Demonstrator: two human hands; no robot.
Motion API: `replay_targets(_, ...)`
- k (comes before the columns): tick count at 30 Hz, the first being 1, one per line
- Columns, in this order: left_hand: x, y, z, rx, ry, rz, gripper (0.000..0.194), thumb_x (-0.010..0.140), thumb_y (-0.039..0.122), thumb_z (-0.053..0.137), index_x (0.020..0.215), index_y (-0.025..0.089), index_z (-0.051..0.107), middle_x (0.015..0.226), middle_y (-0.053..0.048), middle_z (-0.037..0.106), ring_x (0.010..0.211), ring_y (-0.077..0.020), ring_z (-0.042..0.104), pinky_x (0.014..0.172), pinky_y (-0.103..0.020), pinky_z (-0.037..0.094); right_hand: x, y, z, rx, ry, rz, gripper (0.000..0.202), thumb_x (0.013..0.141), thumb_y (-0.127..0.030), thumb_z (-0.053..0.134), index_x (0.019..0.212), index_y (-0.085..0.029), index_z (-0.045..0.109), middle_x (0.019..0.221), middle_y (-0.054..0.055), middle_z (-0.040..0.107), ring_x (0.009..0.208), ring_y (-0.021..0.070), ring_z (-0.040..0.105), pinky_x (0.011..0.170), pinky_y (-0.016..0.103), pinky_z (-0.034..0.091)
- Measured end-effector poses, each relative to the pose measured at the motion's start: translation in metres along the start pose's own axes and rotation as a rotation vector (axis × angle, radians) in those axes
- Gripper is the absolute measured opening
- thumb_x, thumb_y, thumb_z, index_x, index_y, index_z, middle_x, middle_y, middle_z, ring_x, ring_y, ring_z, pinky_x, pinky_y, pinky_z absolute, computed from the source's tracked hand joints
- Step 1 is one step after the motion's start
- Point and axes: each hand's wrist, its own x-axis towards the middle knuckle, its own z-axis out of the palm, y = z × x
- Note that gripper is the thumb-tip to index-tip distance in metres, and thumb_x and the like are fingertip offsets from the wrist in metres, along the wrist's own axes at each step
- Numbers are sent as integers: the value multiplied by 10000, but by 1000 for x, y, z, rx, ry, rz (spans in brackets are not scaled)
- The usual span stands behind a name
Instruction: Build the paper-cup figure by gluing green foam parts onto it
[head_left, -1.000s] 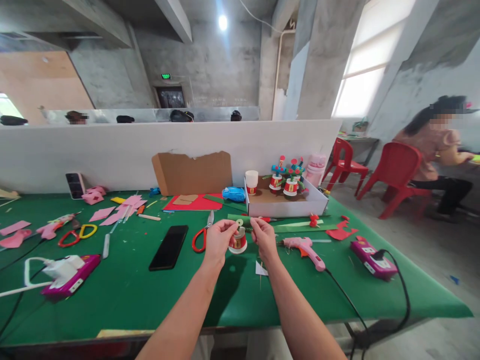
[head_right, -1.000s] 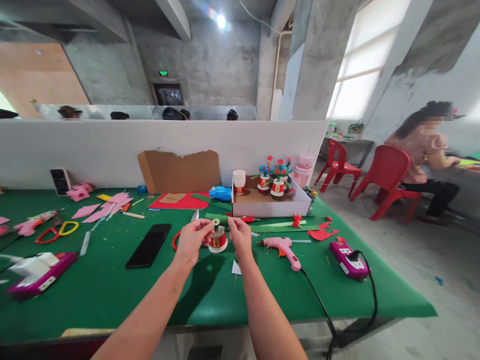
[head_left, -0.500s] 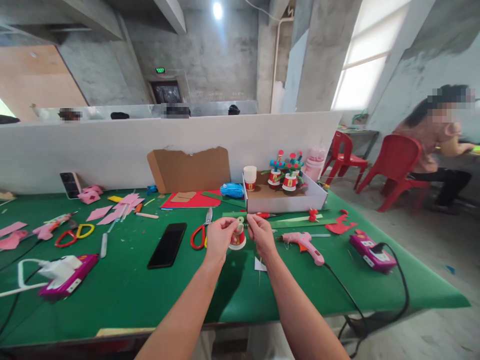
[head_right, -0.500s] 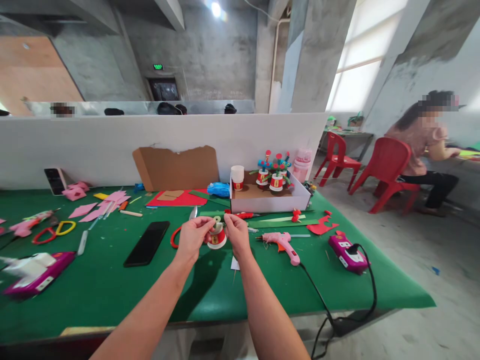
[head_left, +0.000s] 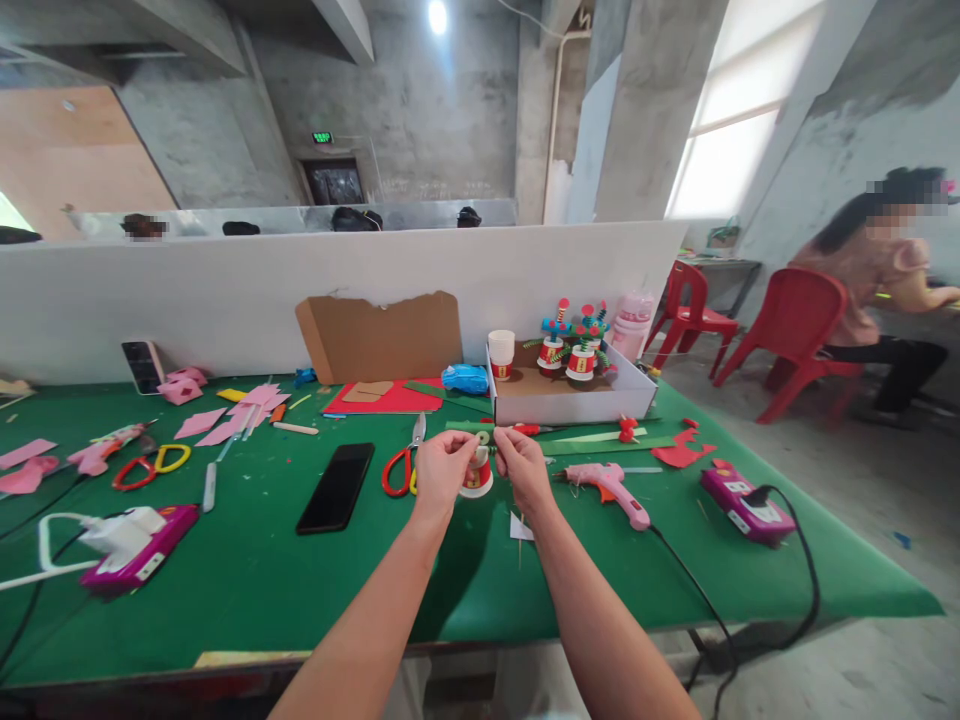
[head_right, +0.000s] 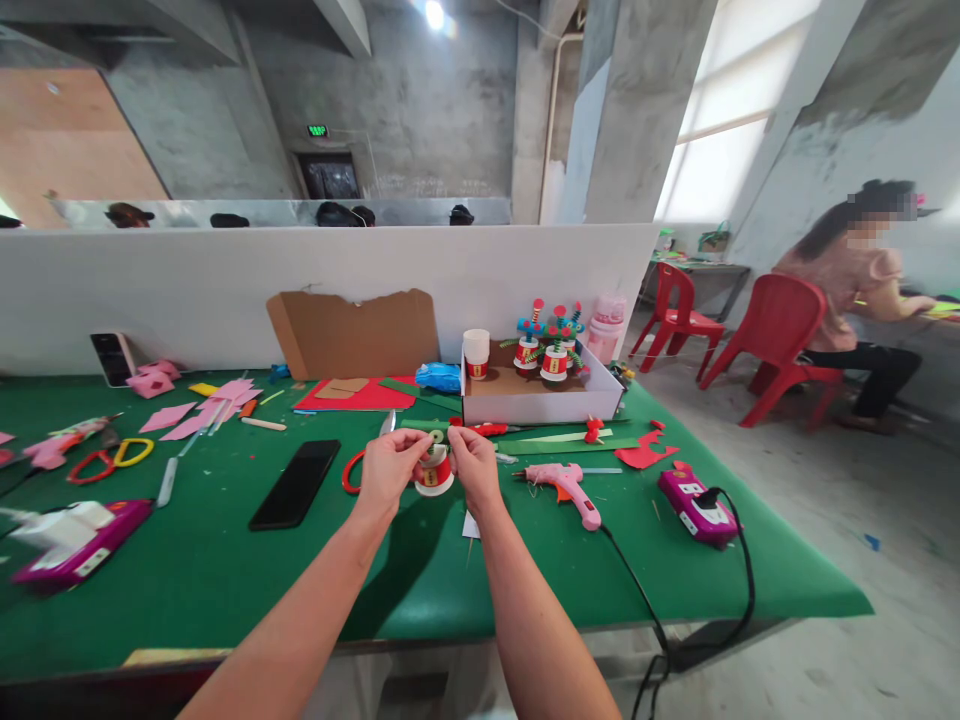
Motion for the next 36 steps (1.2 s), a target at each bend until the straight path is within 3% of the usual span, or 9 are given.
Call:
replay_targets(23, -1, -10, 1, 198, 112, 209, 168, 714, 338, 649, 670, 178, 624, 519, 24, 600, 438, -107, 541, 454, -196, 400, 1, 1, 0, 7, -10, -5, 472, 681, -650, 646, 634, -190, 549, 350, -90, 370, 367, 63, 260, 421, 233, 196)
replay_targets(30, -7, -18, -24, 111, 213, 190, 233, 768, 409, 583, 819, 186, 627, 531, 35, 577, 416, -109, 530, 442, -199, 422, 2, 2, 0, 4, 60, -6, 497, 670, -674, 628, 655, -180, 574, 333, -91, 368, 357, 65, 278, 419, 231, 199)
replay_targets(36, -19, -42, -47, 251, 201, 176, 207, 797, 386, 537, 790, 198, 624, 529, 19, 587, 428, -124, 530, 450, -209, 403, 2, 3, -2, -12, 124, -53, 528, 702, -688, 578, 713, -162, 623, 357, -76, 398, 369, 75, 307, 424, 232, 208)
